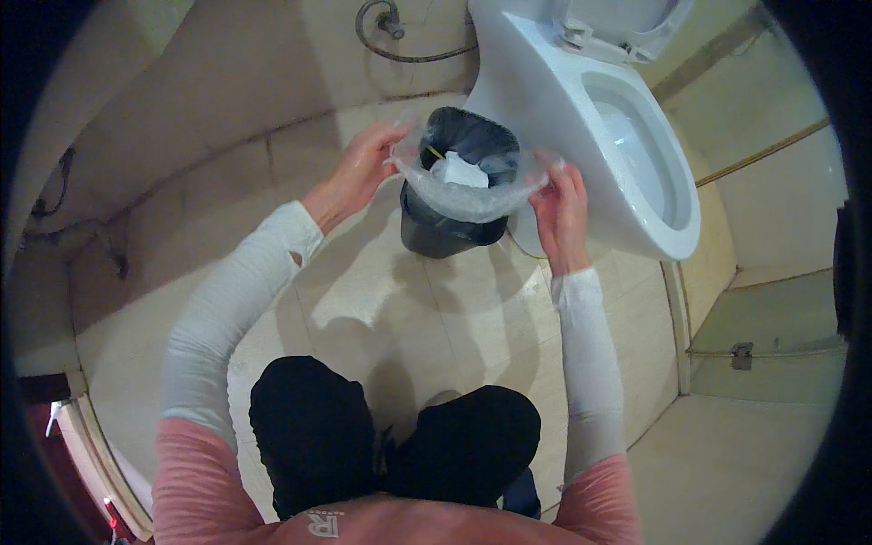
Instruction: The person empties trash from a bin into a bag, washes a mug in the bathroom sink, replaces the liner in the trash bin, and places the mug and trash bag near the room entrance.
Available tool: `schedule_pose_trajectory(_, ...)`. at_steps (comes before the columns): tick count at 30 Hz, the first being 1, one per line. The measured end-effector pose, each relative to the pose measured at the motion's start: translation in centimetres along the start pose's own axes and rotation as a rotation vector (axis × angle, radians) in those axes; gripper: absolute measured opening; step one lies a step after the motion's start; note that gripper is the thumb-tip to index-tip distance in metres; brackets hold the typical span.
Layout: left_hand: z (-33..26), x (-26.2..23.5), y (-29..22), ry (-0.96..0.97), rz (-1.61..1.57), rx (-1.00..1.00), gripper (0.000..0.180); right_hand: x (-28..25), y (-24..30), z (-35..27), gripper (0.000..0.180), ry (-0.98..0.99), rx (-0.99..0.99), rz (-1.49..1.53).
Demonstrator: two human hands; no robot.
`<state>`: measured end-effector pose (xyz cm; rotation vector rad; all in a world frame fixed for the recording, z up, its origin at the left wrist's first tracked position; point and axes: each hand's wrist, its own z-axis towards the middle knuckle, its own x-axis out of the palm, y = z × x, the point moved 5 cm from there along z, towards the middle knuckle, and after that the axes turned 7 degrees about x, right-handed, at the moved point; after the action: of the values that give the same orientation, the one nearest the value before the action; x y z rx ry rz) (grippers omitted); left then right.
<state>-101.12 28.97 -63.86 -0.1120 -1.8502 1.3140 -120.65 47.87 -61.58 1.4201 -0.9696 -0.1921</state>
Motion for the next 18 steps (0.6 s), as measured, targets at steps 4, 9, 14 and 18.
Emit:
schedule_pose_trajectory(4, 2.0, 7.8, -3.6, 0.305, 0.412, 0.044, 0.027, 6.7, 5.7, 2.4, 0.014, 0.232, -0.102, -0.262)
schedule_pose_trajectory(9, 3.0, 11.0, -6.9, 0.434, 0.64, 0.37, 0.029, 16.4, 10.4, 1.9, 0.018, 0.562, -0.411, -0.672)
schedule_pose_trajectory(14, -3.4, 7.9, -14.8, 0.022, 0.754, 0.611, 0.006, 16.5, 13.6, 0.4, 0.023, 0.601, -0.36, -0.468)
schedule_pose_trajectory(18, -10.2, 1.1, -21.8, -0.258, 0.934, 0.684, 0.008, 13.9, 13.3, 0.6, 0.016, 0.402, -0.362, -0.396)
